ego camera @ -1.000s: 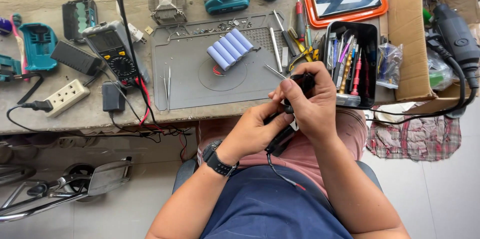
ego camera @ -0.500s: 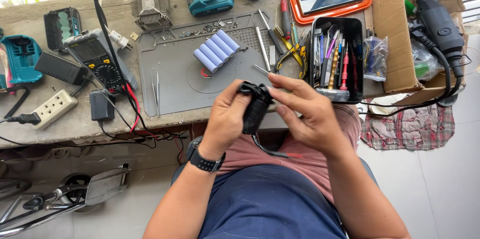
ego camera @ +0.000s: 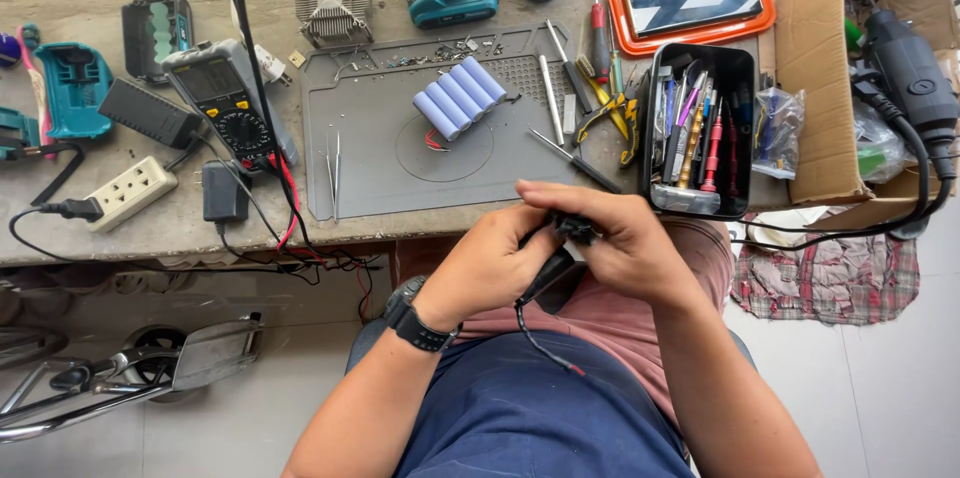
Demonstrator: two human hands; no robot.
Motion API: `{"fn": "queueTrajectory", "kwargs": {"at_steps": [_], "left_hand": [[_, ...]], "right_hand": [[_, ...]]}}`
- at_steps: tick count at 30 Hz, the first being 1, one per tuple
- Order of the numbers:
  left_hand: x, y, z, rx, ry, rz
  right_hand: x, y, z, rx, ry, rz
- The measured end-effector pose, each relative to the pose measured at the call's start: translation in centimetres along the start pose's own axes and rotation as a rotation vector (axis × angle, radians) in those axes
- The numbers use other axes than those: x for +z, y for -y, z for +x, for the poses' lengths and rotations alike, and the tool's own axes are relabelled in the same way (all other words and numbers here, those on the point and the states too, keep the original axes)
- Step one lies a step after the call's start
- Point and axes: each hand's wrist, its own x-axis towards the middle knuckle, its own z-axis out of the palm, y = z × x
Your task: Repairing a battery pack by fitting the plastic housing onto the battery cells and managing internal wiring.
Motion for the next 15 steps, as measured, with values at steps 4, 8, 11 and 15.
{"fn": "queueTrajectory", "kwargs": {"at_steps": [4, 8, 11, 15], "left_hand": [[-1.0, -0.2, -0.7, -0.007, 0.052, -0.088], [-0.8, 5.2, -1.6, -0.131, -0.009, -0.464], [-2.7, 2.7, -2.8, -0.124, -0.09, -0.523], [-5.0, 1.5, -4.7, -0.15, -0.194, -0.623]], "right_hand": [[0.8, -1.8, -0.1, 0.031, -0.199, -0.177], [1.3, -0.3, 1.0, -0.003, 0.071, -0.342], [1.1, 1.5, 2.3, 0.026, 0.33, -0.242], [1.7, 0.8, 3.3, -0.115, 0.366, -0.218]]}}
